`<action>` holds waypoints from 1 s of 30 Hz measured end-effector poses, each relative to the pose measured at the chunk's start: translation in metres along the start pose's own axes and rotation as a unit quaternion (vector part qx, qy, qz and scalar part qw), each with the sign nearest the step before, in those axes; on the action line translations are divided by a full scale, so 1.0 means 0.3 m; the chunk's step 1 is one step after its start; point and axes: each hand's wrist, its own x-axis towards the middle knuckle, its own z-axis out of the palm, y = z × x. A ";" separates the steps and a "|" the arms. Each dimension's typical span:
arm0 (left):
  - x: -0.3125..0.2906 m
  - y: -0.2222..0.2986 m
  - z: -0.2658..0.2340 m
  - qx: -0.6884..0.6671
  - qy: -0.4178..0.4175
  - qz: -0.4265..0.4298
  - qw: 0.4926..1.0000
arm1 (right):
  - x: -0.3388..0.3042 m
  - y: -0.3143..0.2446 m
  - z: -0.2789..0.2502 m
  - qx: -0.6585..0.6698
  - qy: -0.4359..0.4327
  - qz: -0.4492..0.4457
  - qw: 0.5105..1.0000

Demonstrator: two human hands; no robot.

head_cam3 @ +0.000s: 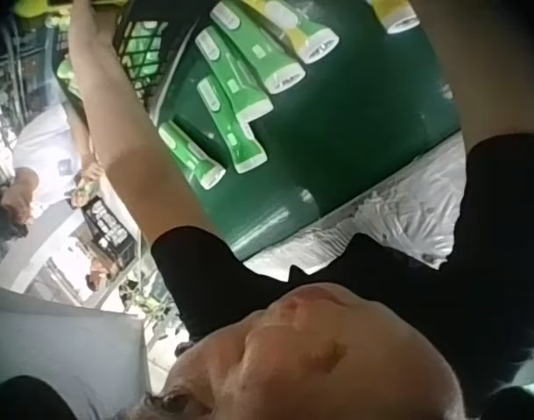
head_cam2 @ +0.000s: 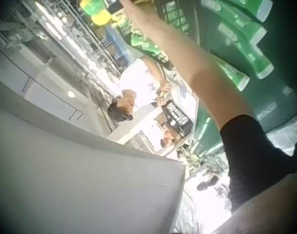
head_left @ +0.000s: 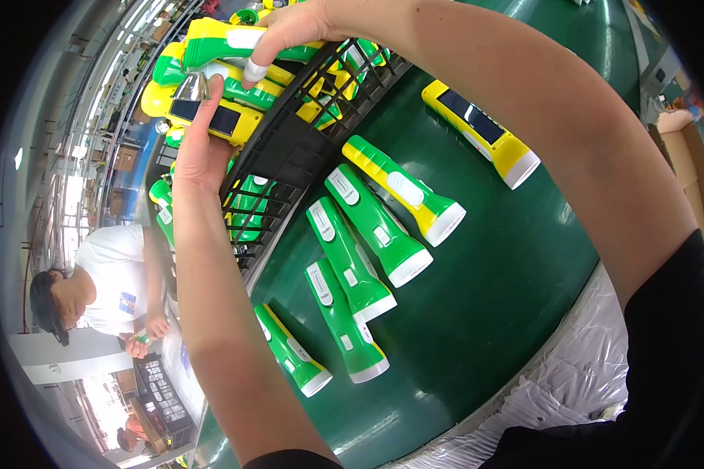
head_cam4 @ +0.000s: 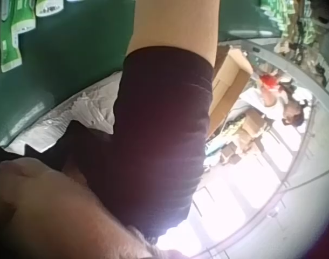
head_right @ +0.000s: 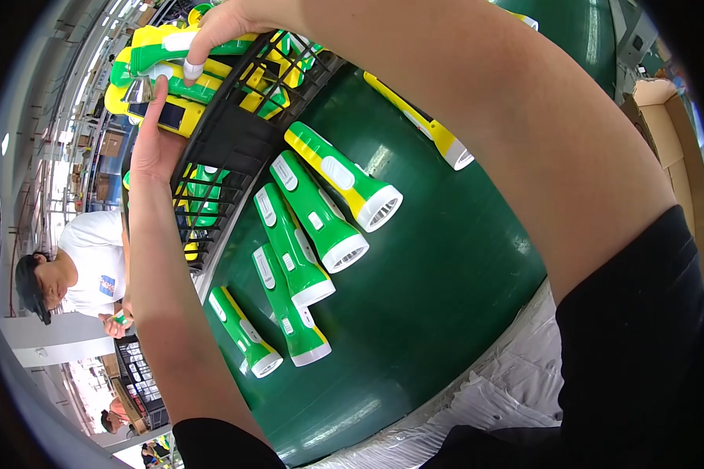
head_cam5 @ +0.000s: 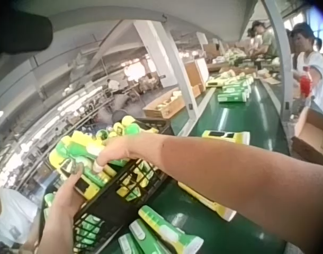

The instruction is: Assembling hand-held flashlights by attaching plastic rings and lamp heads to the main body on a factory assembly line.

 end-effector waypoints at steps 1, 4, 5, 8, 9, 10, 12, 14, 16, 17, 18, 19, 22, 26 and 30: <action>-0.006 -0.001 0.003 0.000 0.000 0.000 1.000 | 0.000 0.004 0.004 0.006 0.036 -0.032 0.999; -0.029 0.000 0.034 0.047 0.024 0.066 0.996 | -0.024 0.001 -0.008 0.061 0.015 -0.064 0.996; -0.021 -0.002 0.029 0.047 0.024 0.065 0.997 | -0.024 -0.013 -0.015 0.062 0.015 -0.063 0.996; 0.001 0.001 0.013 0.038 -0.008 -0.003 0.999 | -0.017 -0.032 -0.027 -0.026 -0.064 0.040 0.997; 0.003 -0.003 0.000 0.040 -0.005 -0.004 0.999 | -0.005 -0.021 -0.021 -0.023 -0.066 0.037 0.997; 0.009 -0.008 -0.009 0.047 0.008 -0.011 0.999 | 0.008 -0.013 -0.017 -0.021 -0.071 0.030 0.997; 0.014 -0.012 -0.010 0.053 0.020 -0.011 0.998 | 0.024 0.011 -0.010 -0.022 -0.076 0.025 0.997; 0.008 -0.012 0.004 0.066 0.022 0.024 0.997 | 0.029 0.045 -0.006 -0.016 -0.006 -0.002 1.000; -0.008 -0.007 0.008 0.085 0.031 0.060 0.994 | 0.012 0.028 0.005 -0.009 0.027 -0.020 0.999; -0.013 -0.006 0.012 0.091 0.040 0.097 0.990 | -0.004 0.025 0.005 0.013 0.023 -0.038 0.999; -0.015 -0.008 0.016 0.094 0.048 0.134 0.985 | -0.019 0.016 -0.002 0.034 0.021 -0.054 0.998; -0.014 -0.008 0.017 0.093 0.047 0.133 0.986 | -0.025 -0.001 -0.016 0.034 0.021 -0.053 0.998; -0.015 -0.002 0.021 0.039 0.022 0.054 0.998 | -0.023 -0.019 -0.040 0.024 -0.083 -0.022 0.996; 0.011 -0.004 -0.011 0.056 0.010 -0.009 0.998 | -0.012 -0.047 -0.034 -0.001 -0.067 0.108 0.992; -0.001 -0.004 0.015 0.051 0.014 0.013 0.999 | 0.003 -0.015 -0.053 0.014 -0.147 0.052 0.988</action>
